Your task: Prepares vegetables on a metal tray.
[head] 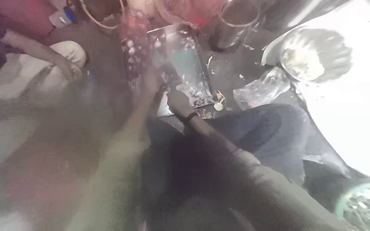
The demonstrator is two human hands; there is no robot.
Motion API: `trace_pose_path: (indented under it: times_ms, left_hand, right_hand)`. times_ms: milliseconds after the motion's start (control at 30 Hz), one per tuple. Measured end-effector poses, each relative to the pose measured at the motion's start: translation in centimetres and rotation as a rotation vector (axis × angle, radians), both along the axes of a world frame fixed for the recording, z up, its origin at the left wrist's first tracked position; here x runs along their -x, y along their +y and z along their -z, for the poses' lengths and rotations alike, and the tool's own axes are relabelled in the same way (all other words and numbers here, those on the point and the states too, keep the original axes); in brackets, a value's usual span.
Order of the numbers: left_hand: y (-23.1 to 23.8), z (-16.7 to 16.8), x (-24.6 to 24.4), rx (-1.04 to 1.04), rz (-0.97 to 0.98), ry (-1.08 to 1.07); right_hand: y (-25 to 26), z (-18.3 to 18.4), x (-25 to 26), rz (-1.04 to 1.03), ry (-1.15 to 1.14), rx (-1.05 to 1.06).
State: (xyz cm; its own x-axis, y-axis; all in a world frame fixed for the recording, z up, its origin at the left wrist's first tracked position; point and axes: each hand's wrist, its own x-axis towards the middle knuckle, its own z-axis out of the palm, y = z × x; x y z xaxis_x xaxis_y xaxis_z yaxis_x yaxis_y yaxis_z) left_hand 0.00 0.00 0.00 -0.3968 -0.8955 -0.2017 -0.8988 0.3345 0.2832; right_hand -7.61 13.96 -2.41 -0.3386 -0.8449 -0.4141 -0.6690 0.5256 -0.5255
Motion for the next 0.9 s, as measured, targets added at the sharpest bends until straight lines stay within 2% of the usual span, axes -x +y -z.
trace_pose_path:
  times_ms: [100, 300, 500, 667, 833, 900]
  left_hand:
    - [0.0, -0.5, 0.6, -0.026, -0.028, -0.015]
    - [-0.1, 0.3, -0.3, -0.013, -0.054, 0.016]
    - [-0.3, -0.4, 0.2, -0.012, 0.041, -0.015]
    - [-0.4, 0.0, -0.1, 0.009, 0.008, 0.031]
    - [0.0, -0.8, 0.1, -0.056, -0.011, 0.026]
    - [-0.3, -0.8, 0.1, -0.058, -0.026, 0.017]
  right_hand:
    - [2.4, -0.3, 0.6, 0.036, -0.071, -0.016]
    - [3.0, -0.3, 0.4, -0.001, -0.042, 0.009]
    - [2.9, -0.4, 0.4, -0.037, -0.02, 0.025]
    - [1.0, 1.3, 0.4, -0.049, 0.009, 0.081]
    - [-0.6, 0.3, 0.3, -0.099, -0.058, 0.083]
    - [-1.4, 1.4, 0.2, -0.065, -0.058, 0.121]
